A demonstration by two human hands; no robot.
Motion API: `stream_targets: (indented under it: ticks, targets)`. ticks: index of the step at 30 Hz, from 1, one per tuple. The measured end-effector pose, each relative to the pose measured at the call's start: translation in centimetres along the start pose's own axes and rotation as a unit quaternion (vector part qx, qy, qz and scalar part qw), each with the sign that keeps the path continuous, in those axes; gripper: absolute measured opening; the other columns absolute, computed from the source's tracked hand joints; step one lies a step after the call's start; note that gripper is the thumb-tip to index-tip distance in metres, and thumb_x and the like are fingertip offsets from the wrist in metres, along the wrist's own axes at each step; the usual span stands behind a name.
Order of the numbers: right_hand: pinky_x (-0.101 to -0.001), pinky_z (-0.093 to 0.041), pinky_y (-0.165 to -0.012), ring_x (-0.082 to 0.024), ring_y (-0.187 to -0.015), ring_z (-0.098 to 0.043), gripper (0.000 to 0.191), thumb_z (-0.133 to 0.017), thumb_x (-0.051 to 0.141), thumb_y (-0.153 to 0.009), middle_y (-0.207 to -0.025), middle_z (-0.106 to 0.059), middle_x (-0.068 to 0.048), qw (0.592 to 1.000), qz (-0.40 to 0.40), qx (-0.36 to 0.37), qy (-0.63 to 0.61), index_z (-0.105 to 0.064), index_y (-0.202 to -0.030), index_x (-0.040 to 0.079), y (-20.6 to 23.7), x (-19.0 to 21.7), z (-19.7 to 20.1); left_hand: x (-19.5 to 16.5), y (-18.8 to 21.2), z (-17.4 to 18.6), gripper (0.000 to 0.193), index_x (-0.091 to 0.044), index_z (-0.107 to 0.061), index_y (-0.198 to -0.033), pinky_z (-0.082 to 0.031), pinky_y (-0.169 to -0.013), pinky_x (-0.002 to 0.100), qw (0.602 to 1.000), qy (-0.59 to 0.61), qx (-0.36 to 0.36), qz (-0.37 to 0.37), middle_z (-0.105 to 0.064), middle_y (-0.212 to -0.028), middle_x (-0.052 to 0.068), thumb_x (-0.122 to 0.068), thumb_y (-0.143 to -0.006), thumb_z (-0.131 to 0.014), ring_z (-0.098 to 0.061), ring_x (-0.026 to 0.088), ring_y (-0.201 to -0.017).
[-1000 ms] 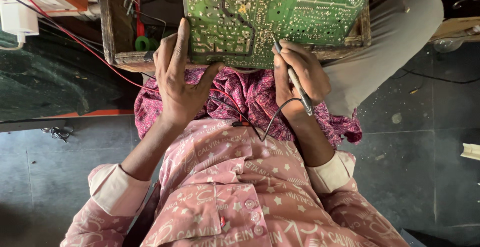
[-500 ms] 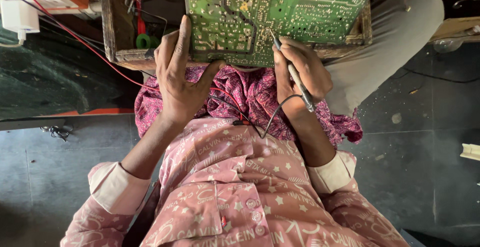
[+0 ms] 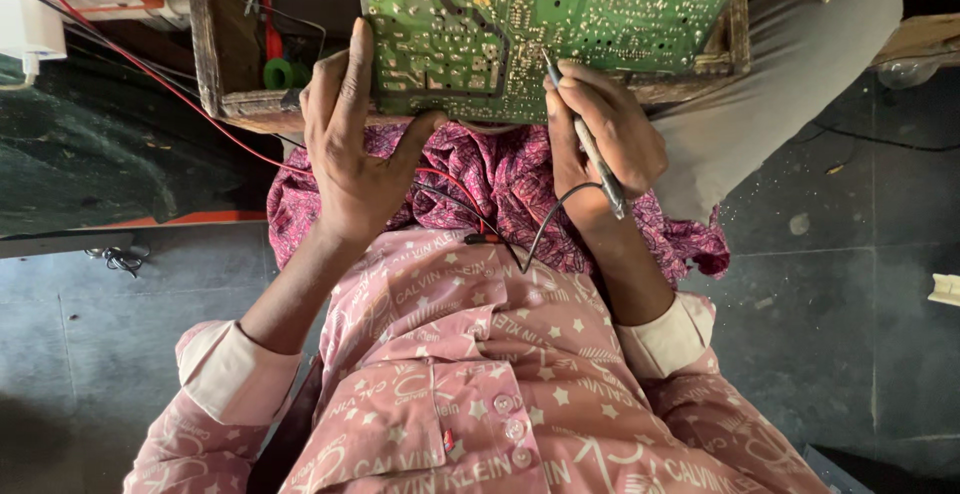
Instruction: The person uses a soldering iron and solder wire to reflow or repair joints on a green printed circuit board. They hold the board on their lap, apply heat to multiple points, and occasionally adjust the board's position while working.
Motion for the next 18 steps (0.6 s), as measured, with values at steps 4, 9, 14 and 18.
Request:
stream_targets:
  ticks: [4, 9, 14, 18]
  targets:
    - [-0.0373, -0.066, -0.093, -0.032, -0.104, -0.077, 0.022, -0.08, -0.014, -0.096, -0.116, -0.072, -0.023, 1.0, 0.01, 0.008, -0.016, -0.068, -0.112, -0.007, 0.4, 0.0, 0.3, -0.2, 0.2, -0.2, 0.091, -0.005, -0.032, -0.16, -0.043, -0.102, 0.039, 1.0, 0.0, 0.001, -0.001, -0.058, -0.131, 0.011, -0.023, -0.097, -0.094, -0.057, 0.026, -0.113]
    - [-0.0369, -0.068, -0.092, -0.031, -0.105, -0.077, 0.021, -0.08, -0.016, -0.093, -0.116, -0.072, -0.024, 0.997, -0.002, -0.011, -0.072, -0.07, -0.11, -0.008, 0.6, -1.3, 0.5, -0.4, 0.3, -0.6, 0.088, -0.006, -0.034, -0.161, -0.046, -0.102, 0.038, 1.0, 0.013, 0.0, 0.003, -0.058, -0.13, 0.011, -0.022, -0.098, -0.094, -0.057, 0.026, -0.113]
    - [-0.0386, -0.068, -0.093, -0.034, -0.106, -0.076, 0.022, -0.078, -0.015, -0.096, -0.115, -0.071, -0.023, 0.995, 0.061, -0.029, -0.079, -0.065, -0.113, -0.01, 0.4, -1.0, 1.0, -0.6, 0.2, -1.4, 0.088, -0.005, -0.035, -0.16, -0.046, -0.099, 0.038, 1.0, 0.016, -0.001, 0.007, -0.058, -0.128, 0.011, -0.022, -0.097, -0.094, -0.057, 0.025, -0.108]
    - [-0.0373, -0.065, -0.089, -0.032, -0.103, -0.078, 0.018, -0.075, -0.011, -0.097, -0.113, -0.072, -0.025, 0.999, 0.004, 0.004, -0.04, -0.066, -0.112, -0.006, 0.4, -1.8, 0.9, -1.1, -0.3, -1.5, 0.089, -0.005, -0.034, -0.16, -0.045, -0.1, 0.039, 1.0, 0.007, -0.008, -0.004, -0.058, -0.128, 0.011, -0.022, -0.096, -0.093, -0.058, 0.025, -0.112]
Point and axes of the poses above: each hand's wrist, its own y-axis away from the middle knuckle, its own z-axis out of the back of the hand, x = y × z, the point moved 10 cm from there along -y, towards the middle knuckle
